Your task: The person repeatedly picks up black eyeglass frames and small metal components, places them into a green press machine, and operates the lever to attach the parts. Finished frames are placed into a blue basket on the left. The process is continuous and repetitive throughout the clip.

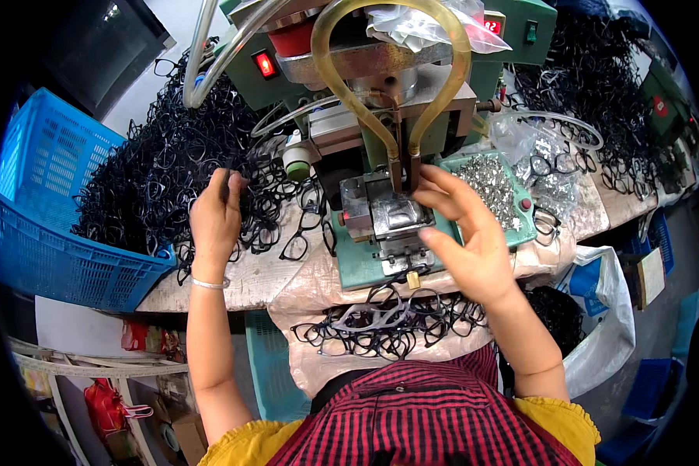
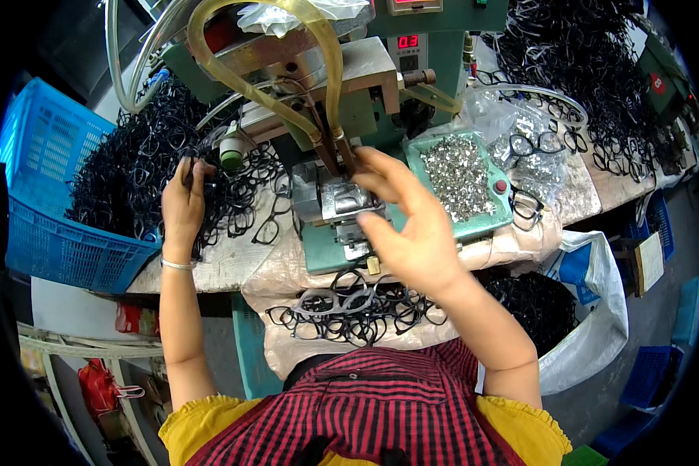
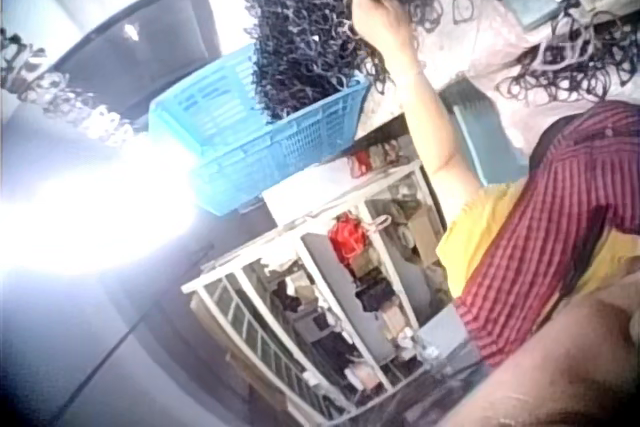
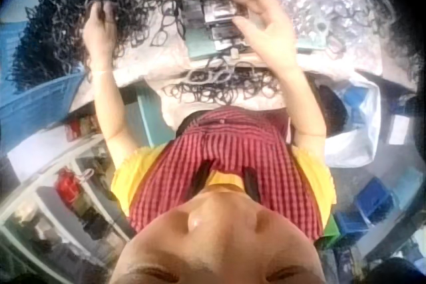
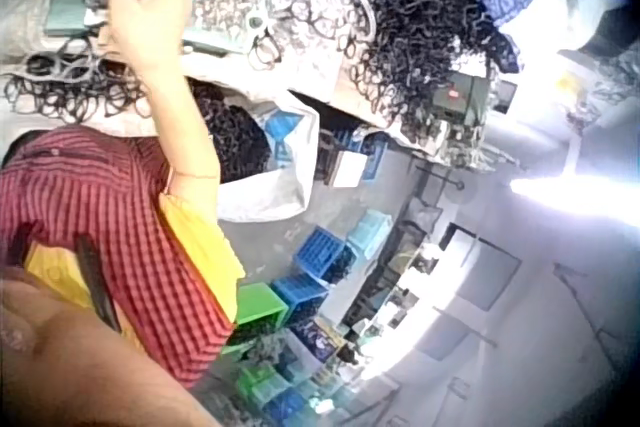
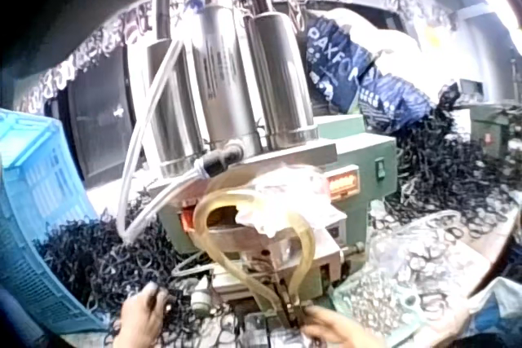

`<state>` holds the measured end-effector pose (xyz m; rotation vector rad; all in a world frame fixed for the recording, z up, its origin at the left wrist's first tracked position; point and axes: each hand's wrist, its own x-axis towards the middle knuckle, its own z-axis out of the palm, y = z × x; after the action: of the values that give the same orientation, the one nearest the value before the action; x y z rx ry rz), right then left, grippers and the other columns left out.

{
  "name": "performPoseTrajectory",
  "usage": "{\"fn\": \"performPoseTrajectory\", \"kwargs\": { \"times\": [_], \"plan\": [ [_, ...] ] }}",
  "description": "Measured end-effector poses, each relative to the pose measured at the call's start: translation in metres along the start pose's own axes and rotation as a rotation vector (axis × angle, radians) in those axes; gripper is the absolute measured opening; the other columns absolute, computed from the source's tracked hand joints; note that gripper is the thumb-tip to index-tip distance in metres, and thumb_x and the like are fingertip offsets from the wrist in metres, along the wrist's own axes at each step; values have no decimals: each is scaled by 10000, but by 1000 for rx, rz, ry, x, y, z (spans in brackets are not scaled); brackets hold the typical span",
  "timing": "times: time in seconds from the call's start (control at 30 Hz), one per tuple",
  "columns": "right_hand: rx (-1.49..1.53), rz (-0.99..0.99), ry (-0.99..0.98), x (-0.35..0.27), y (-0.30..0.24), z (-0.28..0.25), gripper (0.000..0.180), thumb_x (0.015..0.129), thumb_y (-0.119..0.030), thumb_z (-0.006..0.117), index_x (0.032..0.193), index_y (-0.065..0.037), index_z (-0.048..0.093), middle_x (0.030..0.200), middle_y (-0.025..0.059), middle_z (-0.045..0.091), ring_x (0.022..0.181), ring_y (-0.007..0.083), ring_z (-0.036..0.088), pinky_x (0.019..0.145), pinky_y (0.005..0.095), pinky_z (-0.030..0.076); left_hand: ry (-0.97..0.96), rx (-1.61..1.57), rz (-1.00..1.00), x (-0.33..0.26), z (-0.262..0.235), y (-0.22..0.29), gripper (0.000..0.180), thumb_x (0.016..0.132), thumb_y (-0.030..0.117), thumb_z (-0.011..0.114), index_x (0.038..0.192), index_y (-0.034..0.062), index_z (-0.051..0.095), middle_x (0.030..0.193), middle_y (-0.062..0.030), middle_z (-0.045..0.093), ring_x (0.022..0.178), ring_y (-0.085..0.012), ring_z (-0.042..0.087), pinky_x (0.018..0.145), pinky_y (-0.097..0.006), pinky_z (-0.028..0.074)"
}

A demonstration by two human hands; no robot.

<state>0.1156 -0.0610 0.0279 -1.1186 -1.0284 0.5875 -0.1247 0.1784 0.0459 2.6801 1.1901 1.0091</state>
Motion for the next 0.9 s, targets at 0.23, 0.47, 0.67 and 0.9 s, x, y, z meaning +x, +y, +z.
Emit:
{"fn": "performPoseTrajectory", "kwargs": {
  "times": [0.23,0.47,0.67,0.9],
  "plan": [
    [-1329,1,409,-60,66,-116,272,751,-121,737,997,-23,672,907,129,640,893,315,563,845,413,456,-657,-1669,-750,-71,-8,110,277,1009,280,417,917,28,485,752,-232,650,597,-293,641,547,-309,542],
    [-1226,-199,440,0,84,-96,107,747,-116,730,815,-57,671,815,102,627,829,317,558,773,403,453,-1105,-1985,-959,-72,48,170,325,1028,255,327,1017,-3,524,923,-316,658,755,-382,704,562,-338,592],
    [-1125,-193,461,5,102,-117,109,791,-166,696,830,-64,706,828,117,619,830,327,585,762,415,465,-1186,-1739,-1092,-59,35,194,335,1014,305,361,1043,19,533,965,-251,673,723,-313,696,529,-370,582],
    [-1152,-273,355,15,113,-127,149,799,-226,660,866,-123,745,870,62,701,891,288,637,792,405,511,-1099,-2195,-1070,-70,44,180,375,1036,349,318,1070,44,532,976,-258,658,806,-392,697,500,-437,612]
  ]
}}
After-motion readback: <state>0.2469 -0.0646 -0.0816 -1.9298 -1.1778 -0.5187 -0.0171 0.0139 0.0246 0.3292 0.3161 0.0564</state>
